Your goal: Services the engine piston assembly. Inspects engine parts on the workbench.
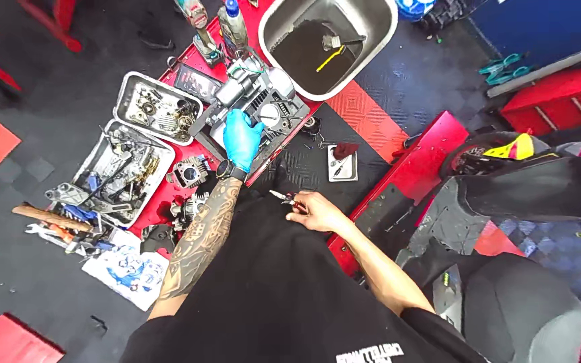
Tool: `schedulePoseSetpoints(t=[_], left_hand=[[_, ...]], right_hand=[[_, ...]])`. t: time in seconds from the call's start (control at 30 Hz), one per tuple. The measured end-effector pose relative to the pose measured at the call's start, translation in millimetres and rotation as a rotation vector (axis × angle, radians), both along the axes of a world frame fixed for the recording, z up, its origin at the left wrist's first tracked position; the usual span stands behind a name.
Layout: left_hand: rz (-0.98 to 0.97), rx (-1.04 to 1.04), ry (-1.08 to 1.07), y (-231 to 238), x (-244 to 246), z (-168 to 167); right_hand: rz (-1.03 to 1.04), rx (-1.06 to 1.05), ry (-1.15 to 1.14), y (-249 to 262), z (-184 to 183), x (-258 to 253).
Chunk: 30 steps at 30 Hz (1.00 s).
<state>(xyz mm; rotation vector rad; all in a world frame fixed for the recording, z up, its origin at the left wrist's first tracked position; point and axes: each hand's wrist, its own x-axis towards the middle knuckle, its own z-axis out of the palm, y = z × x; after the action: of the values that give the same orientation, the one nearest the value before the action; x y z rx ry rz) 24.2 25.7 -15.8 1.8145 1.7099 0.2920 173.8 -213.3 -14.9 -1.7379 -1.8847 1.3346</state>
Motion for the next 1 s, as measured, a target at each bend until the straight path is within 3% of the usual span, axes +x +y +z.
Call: schedulePoseSetpoints(t=[0.07,0.13,0.27,0.37,0.43,0.6,1.0], left_hand=[[0.006,-0.003,0.013,0.0,-0.8,-1.4],[0.016,-0.010,0.010,0.1,-1.1,-1.1],[0.024,-0.018,-0.004,1.4,-0.2,0.0],[0.024,-0.016,-0.028,2.0,-0.6,-0.7],[0.022,-0.017,-0.030,2.1,-0.9,-0.6],[0.020,-0.025,-0.011,2.6,-0.7,-1.8],[0.013,-0.035,0.012,5.9,-0.1,-2.0]], right_hand=[[-0.063,0.104,-0.207,2.9,9.6,4.7],[-0.156,0.184,-0.223,6.8,6.5,14.7],[-0.281,0.092,0.265,22.3,-24.4,40.7],[-0.475,-0.023,0.787,37.7,-57.1,29.9],[-0.597,-0.133,0.996,49.9,-59.9,15.8],[-0.585,-0.238,0.815,67.1,-53.3,-4.8],[-0.578,-0.329,0.995,87.0,-51.2,-0.7]])
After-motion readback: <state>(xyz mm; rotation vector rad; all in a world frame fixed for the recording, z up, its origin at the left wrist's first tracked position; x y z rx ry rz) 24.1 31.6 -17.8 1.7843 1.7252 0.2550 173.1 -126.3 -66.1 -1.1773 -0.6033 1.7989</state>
